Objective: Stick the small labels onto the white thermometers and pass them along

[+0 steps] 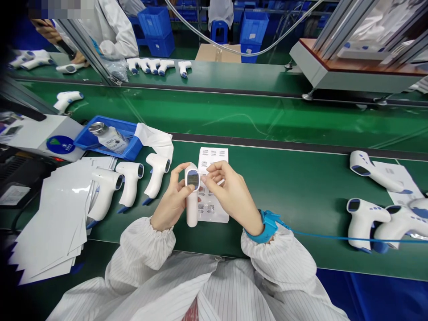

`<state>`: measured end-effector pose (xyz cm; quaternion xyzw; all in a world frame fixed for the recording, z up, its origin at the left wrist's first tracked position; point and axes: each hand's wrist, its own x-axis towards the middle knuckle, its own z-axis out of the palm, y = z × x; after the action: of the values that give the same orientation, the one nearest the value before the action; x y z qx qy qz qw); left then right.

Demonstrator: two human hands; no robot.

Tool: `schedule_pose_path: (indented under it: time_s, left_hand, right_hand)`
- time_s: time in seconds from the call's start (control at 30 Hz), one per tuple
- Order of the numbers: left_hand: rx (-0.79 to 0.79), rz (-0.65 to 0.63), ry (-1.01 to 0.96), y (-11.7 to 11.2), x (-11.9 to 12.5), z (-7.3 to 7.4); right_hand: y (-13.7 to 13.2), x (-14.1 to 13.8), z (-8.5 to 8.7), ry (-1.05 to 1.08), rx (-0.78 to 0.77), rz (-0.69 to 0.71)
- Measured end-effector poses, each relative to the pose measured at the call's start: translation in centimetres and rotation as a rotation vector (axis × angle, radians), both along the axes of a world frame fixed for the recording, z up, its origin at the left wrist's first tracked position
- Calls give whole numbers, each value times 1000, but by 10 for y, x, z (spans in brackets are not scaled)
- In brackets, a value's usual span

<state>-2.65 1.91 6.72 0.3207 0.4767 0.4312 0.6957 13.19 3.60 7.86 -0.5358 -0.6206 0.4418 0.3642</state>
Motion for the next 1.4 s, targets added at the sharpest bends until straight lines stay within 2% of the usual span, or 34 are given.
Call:
schedule_pose_path:
  time_s: [0.1,0.2,0.43,0.53,0.63,0.73,0.93,1.07,1.2,1.4]
  left_hand:
    - [34,-41,-39,-2,-1,3]
    - [132,-73,30,-7,2,4]
    - [173,-100,119,-16,7,6]
    - [195,-85,157,-16,9,5]
    - [237,-76,195,-16,10,4]
    - [300,-52,201,-17,12,3]
    - [301,-33,153,-15,10,6]
    - [262,-46,164,-13,6,12]
    - [236,-34,125,-11,3,20]
    - [223,20,130,-9,2,31]
  right_hand:
    - [2,-4,-2,-8,189,38]
    - [4,-12,-3,16,303,101]
    - [6,-19,0,63,368,-56]
    - [6,-20,-1,112,268,-54]
    - [5,-22,-4,229,56,23]
    - [4,-22,-5,309,-48,114]
    - [6,-15,3,325,-98,287]
    - [9,-7,7,424,-102,363]
    - [9,-3,10,518,-76,360]
    - [6,-5,12,539,-32,337]
